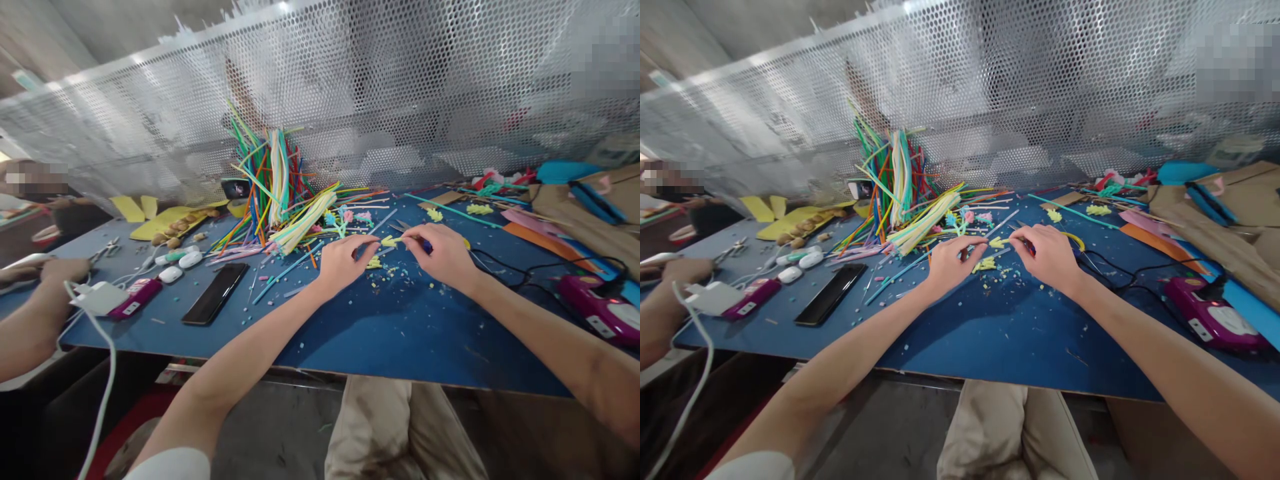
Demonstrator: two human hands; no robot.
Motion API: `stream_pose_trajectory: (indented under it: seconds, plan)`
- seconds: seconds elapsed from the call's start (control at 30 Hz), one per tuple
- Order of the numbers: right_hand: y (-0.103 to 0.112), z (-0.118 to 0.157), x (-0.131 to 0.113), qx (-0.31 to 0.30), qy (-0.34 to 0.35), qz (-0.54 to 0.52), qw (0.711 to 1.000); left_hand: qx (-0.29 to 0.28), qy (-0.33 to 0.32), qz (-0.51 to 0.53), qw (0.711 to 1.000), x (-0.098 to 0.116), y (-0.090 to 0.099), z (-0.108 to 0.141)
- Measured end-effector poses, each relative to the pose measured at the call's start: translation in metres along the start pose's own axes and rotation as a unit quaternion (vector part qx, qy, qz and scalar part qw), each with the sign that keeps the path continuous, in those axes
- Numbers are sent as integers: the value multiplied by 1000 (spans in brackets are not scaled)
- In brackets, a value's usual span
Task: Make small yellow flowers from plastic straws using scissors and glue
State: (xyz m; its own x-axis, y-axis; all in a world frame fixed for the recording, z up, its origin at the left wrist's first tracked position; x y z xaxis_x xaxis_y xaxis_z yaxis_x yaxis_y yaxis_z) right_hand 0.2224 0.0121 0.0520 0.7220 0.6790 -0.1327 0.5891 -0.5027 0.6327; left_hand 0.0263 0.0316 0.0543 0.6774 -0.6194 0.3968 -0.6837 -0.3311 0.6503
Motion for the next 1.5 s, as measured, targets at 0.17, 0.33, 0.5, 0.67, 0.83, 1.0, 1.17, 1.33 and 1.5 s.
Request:
stream_pose_trajectory:
  seconds: [0.17,0.33,0.5,0.67,0.83,1.0,1.17,1.33,1.5]
  plan:
    - [-2,1,2,-7,-11,-4,1000,-2,-34,21,999,-5,-4,-1]
    - [-2,0,0,-14,-8,-7,1000,4,-72,44,996,-6,-6,0]
    - [-2,0,-1,-15,-7,-8,1000,20,-88,53,994,-4,-4,1]
    - [-2,0,-4,-17,2,-8,1000,20,-105,58,993,0,-2,1]
    - [-2,-1,-6,-20,3,-15,1000,15,-113,60,992,3,-1,1]
    - [-1,-1,-6,-15,-21,-40,999,-8,-75,62,995,0,-4,-1]
    - [-2,2,-6,-28,-53,-89,994,-8,-45,60,997,-5,-5,-1]
    - [-10,5,-5,-36,-93,-156,983,-20,-39,49,998,-6,-7,-1]
    - [-13,6,-3,-5,-128,-180,975,-26,-38,60,997,-6,-9,0]
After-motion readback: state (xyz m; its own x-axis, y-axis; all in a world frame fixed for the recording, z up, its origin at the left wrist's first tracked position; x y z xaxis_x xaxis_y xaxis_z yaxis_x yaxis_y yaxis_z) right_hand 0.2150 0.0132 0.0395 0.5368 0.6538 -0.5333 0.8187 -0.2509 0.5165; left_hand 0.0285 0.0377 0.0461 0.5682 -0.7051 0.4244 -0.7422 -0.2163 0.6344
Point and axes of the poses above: each hand's wrist, its own z-axis away from the middle knuckle, its own y-axis out of the back of the hand, x = y × z, the point moved 7 cm from there along -z, towards the middle knuckle, and after that the axes turned 9 degrees about y, right-handed, at the moved point
